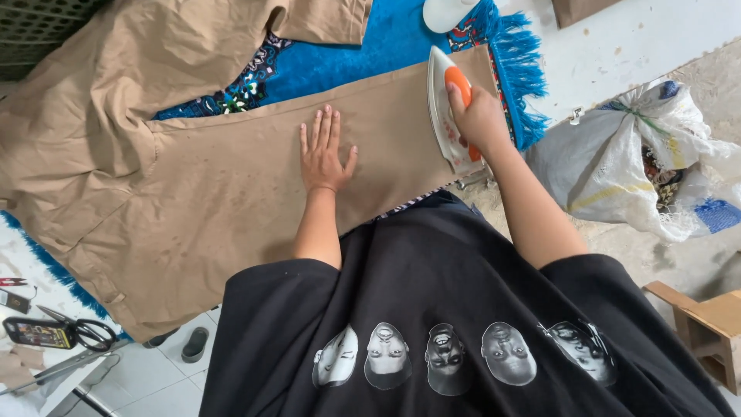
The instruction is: Ironing a pair of tan pants on a work surface in a sewing factory environment.
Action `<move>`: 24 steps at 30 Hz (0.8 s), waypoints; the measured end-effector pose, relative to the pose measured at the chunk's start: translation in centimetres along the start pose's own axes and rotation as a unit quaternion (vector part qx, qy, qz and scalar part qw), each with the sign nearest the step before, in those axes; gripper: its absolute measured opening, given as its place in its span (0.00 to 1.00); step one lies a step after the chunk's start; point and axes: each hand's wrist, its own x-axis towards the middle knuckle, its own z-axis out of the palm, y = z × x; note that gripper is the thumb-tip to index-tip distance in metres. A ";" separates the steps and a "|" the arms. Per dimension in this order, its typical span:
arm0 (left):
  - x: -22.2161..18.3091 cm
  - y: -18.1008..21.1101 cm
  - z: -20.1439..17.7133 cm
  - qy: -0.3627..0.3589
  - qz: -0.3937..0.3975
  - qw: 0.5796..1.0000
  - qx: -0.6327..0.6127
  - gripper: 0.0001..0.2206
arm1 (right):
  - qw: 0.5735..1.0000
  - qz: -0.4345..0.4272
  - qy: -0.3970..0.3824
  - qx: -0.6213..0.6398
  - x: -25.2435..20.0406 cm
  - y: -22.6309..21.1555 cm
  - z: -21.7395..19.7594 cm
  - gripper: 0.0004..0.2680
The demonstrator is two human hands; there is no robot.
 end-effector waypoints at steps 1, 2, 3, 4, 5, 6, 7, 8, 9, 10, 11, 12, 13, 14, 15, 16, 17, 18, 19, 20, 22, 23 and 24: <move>-0.3 0.1 -0.1 -0.002 -0.001 1.000 0.001 0.36 | 1.000 0.001 -0.003 0.001 0.4 0.1 0.2 0.24; -0.2 0.2 -0.4 -0.002 -0.001 1.000 -0.001 0.36 | 1.000 0.010 -0.007 0.021 1.1 0.1 0.2 0.23; -0.2 0.3 -0.6 -0.002 -0.001 1.000 -0.003 0.36 | 0.999 0.019 -0.011 0.042 1.7 0.0 0.2 0.21; -0.1 0.2 -0.4 -0.002 0.000 1.000 -0.003 0.36 | 0.999 0.020 -0.010 0.042 0.0 -1.2 -0.2 0.21; 0.0 0.1 -0.2 0.000 -0.002 1.000 -0.007 0.36 | 1.000 0.010 -0.014 0.023 -1.7 -2.5 -0.7 0.23; 0.2 0.0 0.1 0.004 -0.004 1.000 -0.011 0.36 | 1.000 -0.003 -0.018 0.004 -3.2 -3.9 -1.2 0.24; 0.1 -0.1 0.2 0.005 -0.004 1.000 -0.012 0.36 | 1.000 -0.003 -0.017 0.003 -3.9 -2.7 0.1 0.24; 0.2 -0.2 0.3 0.005 0.004 1.000 -0.012 0.36 | 0.999 -0.004 -0.040 0.000 -4.5 -1.5 1.4 0.24; 0.2 -0.3 0.3 0.005 0.011 1.000 -0.011 0.36 | 0.998 -0.004 -0.062 -0.004 -5.1 -0.4 2.7 0.23; 0.2 -0.3 0.4 0.009 0.013 1.000 -0.010 0.36 | 0.998 -0.006 -0.059 -0.003 -5.8 -1.1 2.8 0.23; 0.2 -0.2 0.5 0.015 0.007 1.000 -0.014 0.37 | 0.997 0.011 -0.072 0.007 -6.5 -1.8 2.9 0.23; 0.0 -0.1 0.7 0.017 0.002 1.000 -0.018 0.37 | 0.996 0.031 -0.087 0.018 -7.5 -2.3 3.1 0.22; 0.1 0.0 0.3 0.017 0.004 1.000 -0.017 0.37 | 0.996 0.033 -0.086 0.020 -6.8 -3.0 2.8 0.22; 0.1 0.1 0.1 0.016 0.003 1.000 -0.021 0.36 | 0.996 0.021 -0.083 0.018 -6.1 -3.7 2.5 0.22; 0.0 0.1 -0.1 0.014 0.002 1.000 -0.025 0.36 | 0.997 0.010 -0.081 0.016 -5.5 -4.4 2.3 0.21; 0.0 0.2 0.0 0.013 0.000 1.000 -0.027 0.36 | 0.996 0.009 -0.083 0.013 -4.6 -5.6 1.9 0.21; -0.1 0.2 0.2 0.014 0.001 1.000 -0.023 0.36 | 0.997 -0.006 -0.075 0.022 -3.8 -6.8 1.6 0.21; -0.1 0.1 0.3 0.016 0.001 1.000 -0.019 0.35 | 0.997 -0.023 -0.068 0.031 -2.8 -8.1 1.3 0.21; -0.1 0.1 0.3 0.017 -0.003 1.000 -0.021 0.35 | 0.997 -0.025 -0.070 0.029 -2.2 -8.6 1.4 0.21; -0.1 0.1 0.3 0.021 0.002 1.000 -0.022 0.35 | 0.998 -0.040 -0.055 0.007 -1.8 -9.1 1.6 0.23; -0.1 -0.1 0.4 0.025 0.006 0.999 -0.025 0.35 | 0.997 -0.057 -0.041 -0.016 -1.5 -8.8 1.9 0.25; -0.1 -0.1 0.4 0.030 0.006 0.999 -0.035 0.35 | 0.997 -0.054 -0.047 -0.022 -1.7 -8.0 2.1 0.24; 0.1 -0.2 0.4 0.035 0.009 0.998 -0.044 0.35 | 0.997 -0.049 -0.051 -0.027 -1.9 -7.2 2.2 0.24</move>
